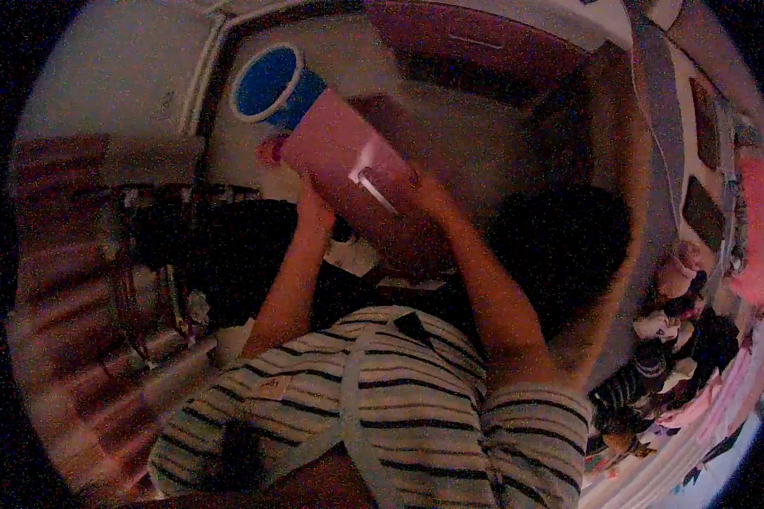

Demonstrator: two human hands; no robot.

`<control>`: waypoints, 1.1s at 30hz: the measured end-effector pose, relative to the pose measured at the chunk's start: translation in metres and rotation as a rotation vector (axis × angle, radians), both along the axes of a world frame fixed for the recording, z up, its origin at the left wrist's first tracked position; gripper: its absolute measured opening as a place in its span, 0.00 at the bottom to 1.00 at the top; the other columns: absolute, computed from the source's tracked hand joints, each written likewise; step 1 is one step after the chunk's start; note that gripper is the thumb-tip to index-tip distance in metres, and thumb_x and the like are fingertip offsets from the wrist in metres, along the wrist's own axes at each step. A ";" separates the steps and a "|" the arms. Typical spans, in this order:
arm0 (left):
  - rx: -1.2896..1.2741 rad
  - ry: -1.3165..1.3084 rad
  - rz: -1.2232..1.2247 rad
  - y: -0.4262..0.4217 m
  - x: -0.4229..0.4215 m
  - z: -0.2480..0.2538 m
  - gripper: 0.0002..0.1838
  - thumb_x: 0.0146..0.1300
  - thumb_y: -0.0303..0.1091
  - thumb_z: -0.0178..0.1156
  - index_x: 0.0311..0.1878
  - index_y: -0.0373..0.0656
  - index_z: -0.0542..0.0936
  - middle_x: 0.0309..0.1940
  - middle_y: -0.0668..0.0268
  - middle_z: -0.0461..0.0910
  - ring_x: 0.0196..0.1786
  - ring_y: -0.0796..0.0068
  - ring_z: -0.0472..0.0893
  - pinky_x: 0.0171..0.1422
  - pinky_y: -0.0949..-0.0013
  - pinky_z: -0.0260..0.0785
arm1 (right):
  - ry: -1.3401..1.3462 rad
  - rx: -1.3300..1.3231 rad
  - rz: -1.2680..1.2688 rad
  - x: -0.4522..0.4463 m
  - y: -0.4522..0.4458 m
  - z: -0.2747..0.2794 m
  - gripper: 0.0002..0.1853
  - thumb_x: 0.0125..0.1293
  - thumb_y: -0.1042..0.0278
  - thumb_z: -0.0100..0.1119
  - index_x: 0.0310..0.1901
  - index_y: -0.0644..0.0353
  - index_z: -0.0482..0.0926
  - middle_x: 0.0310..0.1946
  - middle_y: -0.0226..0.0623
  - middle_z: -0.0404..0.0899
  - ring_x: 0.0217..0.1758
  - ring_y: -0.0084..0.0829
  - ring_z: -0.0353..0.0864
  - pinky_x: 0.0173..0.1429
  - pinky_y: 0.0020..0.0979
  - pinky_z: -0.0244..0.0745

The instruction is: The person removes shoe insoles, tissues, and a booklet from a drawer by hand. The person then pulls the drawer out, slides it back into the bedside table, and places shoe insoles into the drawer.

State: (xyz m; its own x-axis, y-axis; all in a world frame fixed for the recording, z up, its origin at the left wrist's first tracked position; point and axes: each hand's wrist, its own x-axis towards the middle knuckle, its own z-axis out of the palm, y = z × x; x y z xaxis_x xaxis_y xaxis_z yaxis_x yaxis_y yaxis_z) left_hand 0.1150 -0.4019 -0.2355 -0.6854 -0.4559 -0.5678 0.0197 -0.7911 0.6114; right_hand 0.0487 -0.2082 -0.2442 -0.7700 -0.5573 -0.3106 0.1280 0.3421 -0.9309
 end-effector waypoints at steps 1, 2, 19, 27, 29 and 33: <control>-0.102 0.003 -0.019 -0.002 0.001 0.003 0.25 0.63 0.48 0.41 0.58 0.43 0.61 0.56 0.61 0.63 0.58 0.64 0.63 0.61 0.60 0.55 | 0.001 0.028 -0.117 -0.002 -0.003 -0.001 0.23 0.54 0.51 0.55 0.45 0.62 0.72 0.37 0.43 0.76 0.39 0.35 0.75 0.45 0.33 0.68; -0.106 -0.001 -0.013 -0.002 0.001 0.007 0.25 0.63 0.48 0.41 0.58 0.43 0.61 0.56 0.61 0.63 0.58 0.64 0.63 0.61 0.60 0.55 | 0.003 0.058 -0.233 -0.004 -0.006 -0.001 0.24 0.55 0.49 0.53 0.42 0.63 0.74 0.33 0.41 0.77 0.35 0.33 0.75 0.43 0.32 0.69; -0.438 -0.053 -0.143 -0.001 0.003 0.066 0.19 0.61 0.40 0.50 0.52 0.41 0.65 0.51 0.64 0.66 0.52 0.72 0.65 0.58 0.70 0.54 | -0.207 0.147 -0.406 -0.020 -0.009 0.038 0.25 0.56 0.46 0.53 0.40 0.65 0.76 0.31 0.31 0.75 0.35 0.23 0.70 0.40 0.25 0.66; -0.677 0.069 -0.098 0.044 0.024 0.183 0.23 0.63 0.44 0.47 0.55 0.40 0.60 0.51 0.63 0.64 0.52 0.73 0.64 0.57 0.69 0.55 | 0.171 -0.061 -0.496 0.011 0.019 0.131 0.14 0.56 0.59 0.57 0.35 0.63 0.77 0.24 0.28 0.74 0.28 0.21 0.69 0.33 0.23 0.66; -0.831 0.096 -0.028 0.042 0.030 0.208 0.21 0.63 0.41 0.47 0.54 0.39 0.61 0.50 0.63 0.65 0.51 0.74 0.64 0.57 0.69 0.56 | 0.201 -0.109 -0.495 0.013 0.020 0.150 0.13 0.56 0.60 0.57 0.34 0.63 0.77 0.24 0.28 0.74 0.27 0.21 0.69 0.32 0.24 0.66; -1.176 0.019 0.226 0.018 0.034 0.240 0.26 0.63 0.46 0.44 0.59 0.40 0.58 0.53 0.58 0.64 0.54 0.66 0.65 0.57 0.63 0.58 | 0.254 -0.347 -0.493 0.020 -0.012 0.176 0.13 0.54 0.61 0.59 0.33 0.64 0.77 0.24 0.29 0.74 0.27 0.20 0.69 0.32 0.23 0.66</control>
State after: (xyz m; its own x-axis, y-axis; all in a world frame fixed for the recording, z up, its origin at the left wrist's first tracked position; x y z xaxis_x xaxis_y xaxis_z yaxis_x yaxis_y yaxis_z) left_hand 0.1490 -0.3841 0.0048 -0.5267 -0.8002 0.2867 0.1034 0.2745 0.9560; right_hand 0.0683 -0.2201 -0.0678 -0.9867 -0.1551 0.0489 -0.0454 -0.0263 -0.9986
